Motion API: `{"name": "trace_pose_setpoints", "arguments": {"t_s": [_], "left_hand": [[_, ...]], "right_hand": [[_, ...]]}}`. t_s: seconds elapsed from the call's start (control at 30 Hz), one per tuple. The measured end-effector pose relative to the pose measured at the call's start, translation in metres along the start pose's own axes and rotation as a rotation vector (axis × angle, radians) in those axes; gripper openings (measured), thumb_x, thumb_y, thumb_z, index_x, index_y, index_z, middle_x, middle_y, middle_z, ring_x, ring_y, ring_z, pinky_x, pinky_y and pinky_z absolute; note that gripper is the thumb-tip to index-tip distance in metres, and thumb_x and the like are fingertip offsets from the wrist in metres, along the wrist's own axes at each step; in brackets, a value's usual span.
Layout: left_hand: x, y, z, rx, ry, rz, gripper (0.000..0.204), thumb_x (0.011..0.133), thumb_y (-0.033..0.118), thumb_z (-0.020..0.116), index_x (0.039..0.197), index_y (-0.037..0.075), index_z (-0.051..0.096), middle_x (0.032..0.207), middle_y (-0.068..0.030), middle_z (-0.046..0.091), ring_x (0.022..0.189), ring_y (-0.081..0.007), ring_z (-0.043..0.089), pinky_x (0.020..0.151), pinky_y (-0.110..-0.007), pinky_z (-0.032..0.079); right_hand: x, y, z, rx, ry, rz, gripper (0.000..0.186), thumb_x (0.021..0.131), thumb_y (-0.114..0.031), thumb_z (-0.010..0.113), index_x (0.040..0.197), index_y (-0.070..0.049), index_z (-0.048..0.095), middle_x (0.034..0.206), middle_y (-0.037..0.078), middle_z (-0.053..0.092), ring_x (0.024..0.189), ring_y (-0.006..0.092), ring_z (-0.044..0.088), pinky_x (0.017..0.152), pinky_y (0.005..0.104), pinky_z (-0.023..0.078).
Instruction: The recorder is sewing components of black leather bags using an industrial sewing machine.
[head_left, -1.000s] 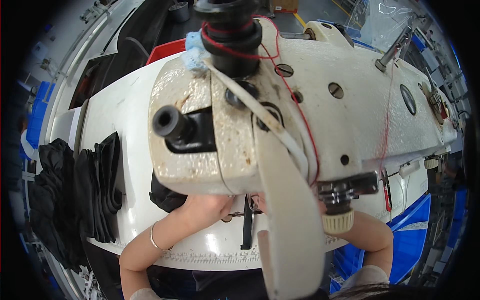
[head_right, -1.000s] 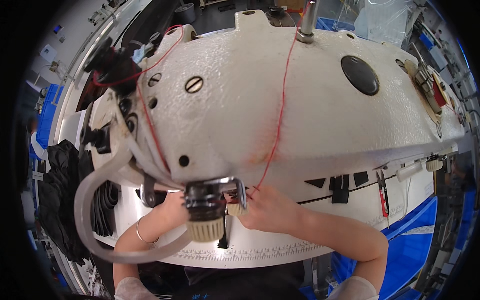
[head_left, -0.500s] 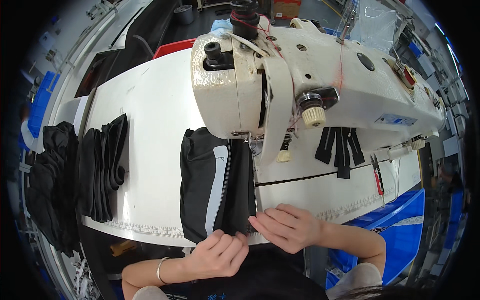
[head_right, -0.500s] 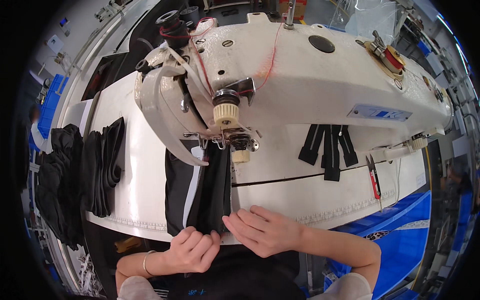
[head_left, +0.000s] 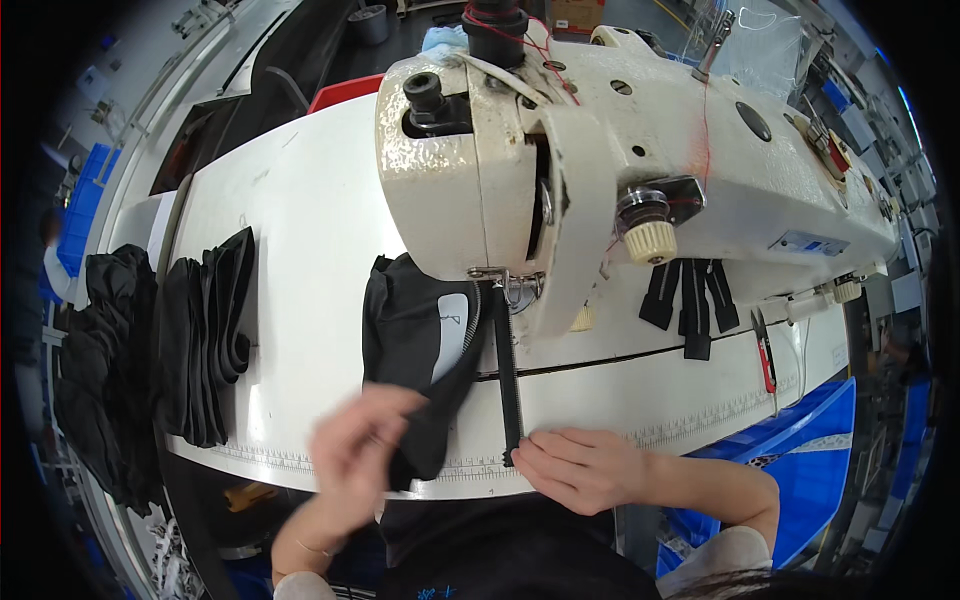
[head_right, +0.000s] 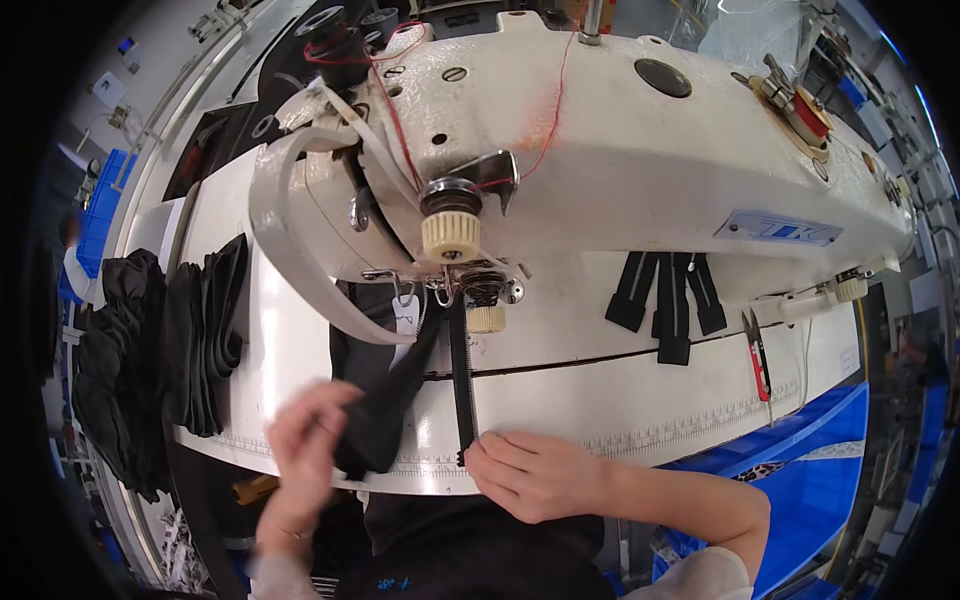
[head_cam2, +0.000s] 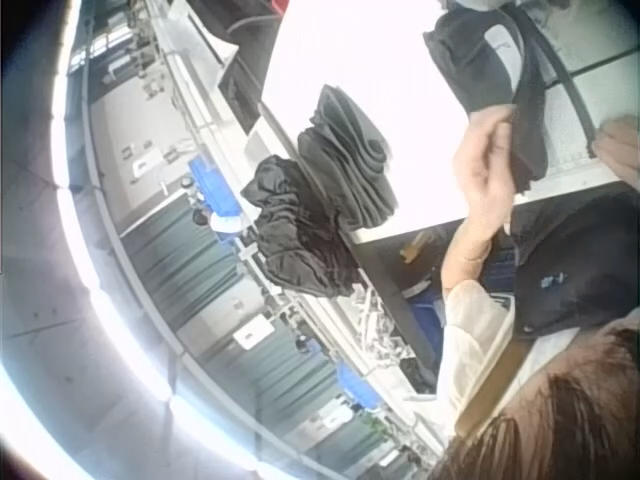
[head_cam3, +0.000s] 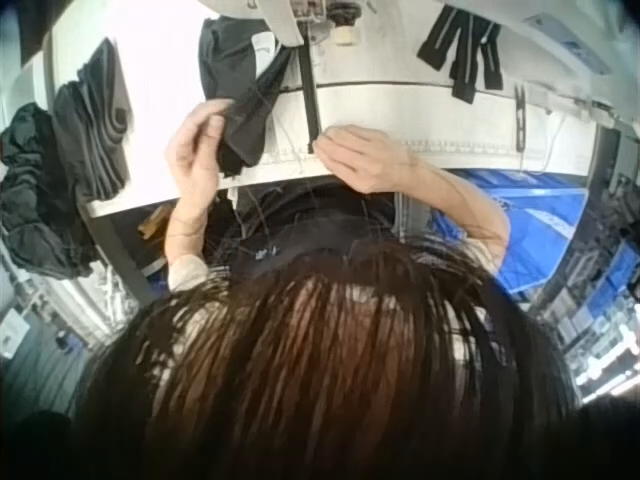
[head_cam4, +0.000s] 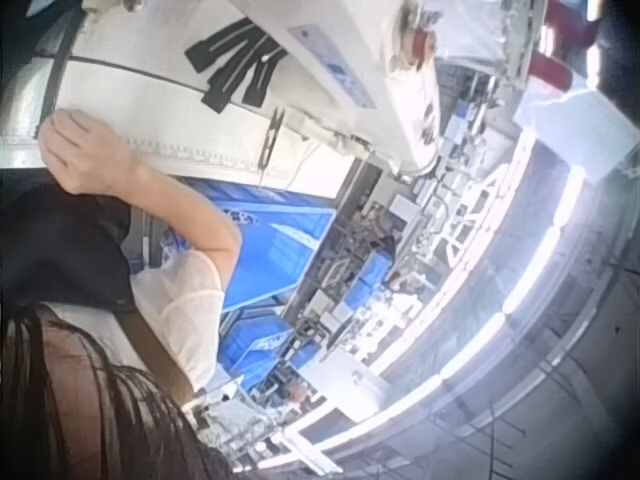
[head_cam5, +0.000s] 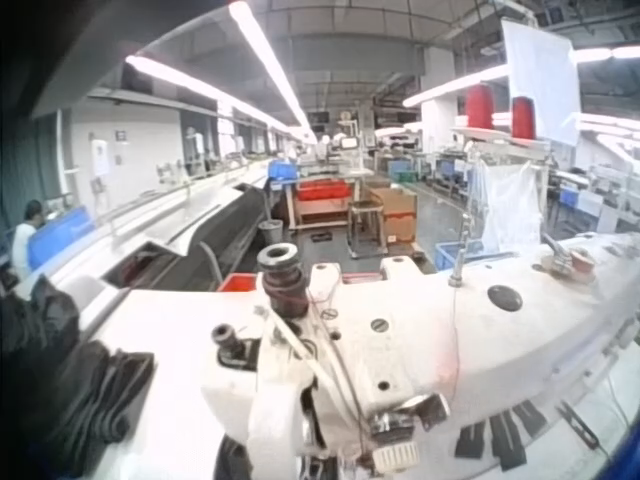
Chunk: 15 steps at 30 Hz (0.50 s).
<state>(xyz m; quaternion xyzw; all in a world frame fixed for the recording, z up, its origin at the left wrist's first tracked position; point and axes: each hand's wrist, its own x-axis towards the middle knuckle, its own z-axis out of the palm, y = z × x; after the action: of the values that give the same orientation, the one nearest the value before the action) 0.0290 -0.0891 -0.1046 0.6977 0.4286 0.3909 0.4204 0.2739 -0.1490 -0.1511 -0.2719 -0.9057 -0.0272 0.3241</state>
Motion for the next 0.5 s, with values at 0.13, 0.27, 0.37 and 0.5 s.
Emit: {"name": "trace_pose_setpoints", "arguments": {"t_s": [0.13, 0.27, 0.37, 0.5], "left_hand": [[0.086, -0.012, -0.047, 0.073, 0.147, 0.017, 0.016, 0.084, -0.006, 0.051, 0.092, -0.003, 0.065, 0.083, -0.0078, 0.061, 0.073, -0.0108, 0.055, 0.066, -0.021, 0.041], [0.063, 0.04, -0.022, 0.505, -0.275, 0.588, 0.03, 0.063, 0.001, 0.062, 0.093, 0.001, 0.07, 0.085, -0.008, 0.061, 0.068, -0.0183, 0.052, 0.06, -0.027, 0.043], [0.0, 0.023, 0.011, 0.976, -0.434, 1.036, 0.019, 0.073, 0.012, 0.059, 0.084, 0.0, 0.068, 0.098, -0.0118, 0.066, 0.079, -0.0192, 0.058, 0.065, -0.024, 0.044], [-0.021, -0.008, 0.046, 0.853, -0.325, 0.854, 0.02, 0.07, 0.004, 0.062, 0.086, -0.004, 0.068, 0.097, -0.0149, 0.067, 0.077, -0.0171, 0.061, 0.062, -0.022, 0.046]], "right_hand": [[-0.002, -0.003, -0.002, 0.034, -0.106, 0.029, 0.023, 0.068, -0.007, 0.065, 0.088, 0.004, 0.064, 0.094, 0.011, 0.06, 0.088, 0.0216, 0.058, 0.075, 0.0297, 0.051], [-0.008, -0.009, -0.005, -0.041, -0.183, 0.085, 0.025, 0.068, -0.009, 0.061, 0.089, 0.005, 0.062, 0.097, 0.013, 0.06, 0.095, 0.0243, 0.057, 0.083, 0.034, 0.05], [-0.003, -0.012, -0.003, 0.005, -0.147, 0.136, 0.027, 0.069, -0.01, 0.06, 0.09, 0.005, 0.063, 0.099, 0.014, 0.061, 0.101, 0.027, 0.058, 0.087, 0.0364, 0.05], [-0.009, -0.014, -0.002, 0.002, -0.166, 0.149, 0.028, 0.07, -0.011, 0.059, 0.092, 0.006, 0.064, 0.101, 0.015, 0.061, 0.106, 0.0296, 0.058, 0.09, 0.0379, 0.049]]}}
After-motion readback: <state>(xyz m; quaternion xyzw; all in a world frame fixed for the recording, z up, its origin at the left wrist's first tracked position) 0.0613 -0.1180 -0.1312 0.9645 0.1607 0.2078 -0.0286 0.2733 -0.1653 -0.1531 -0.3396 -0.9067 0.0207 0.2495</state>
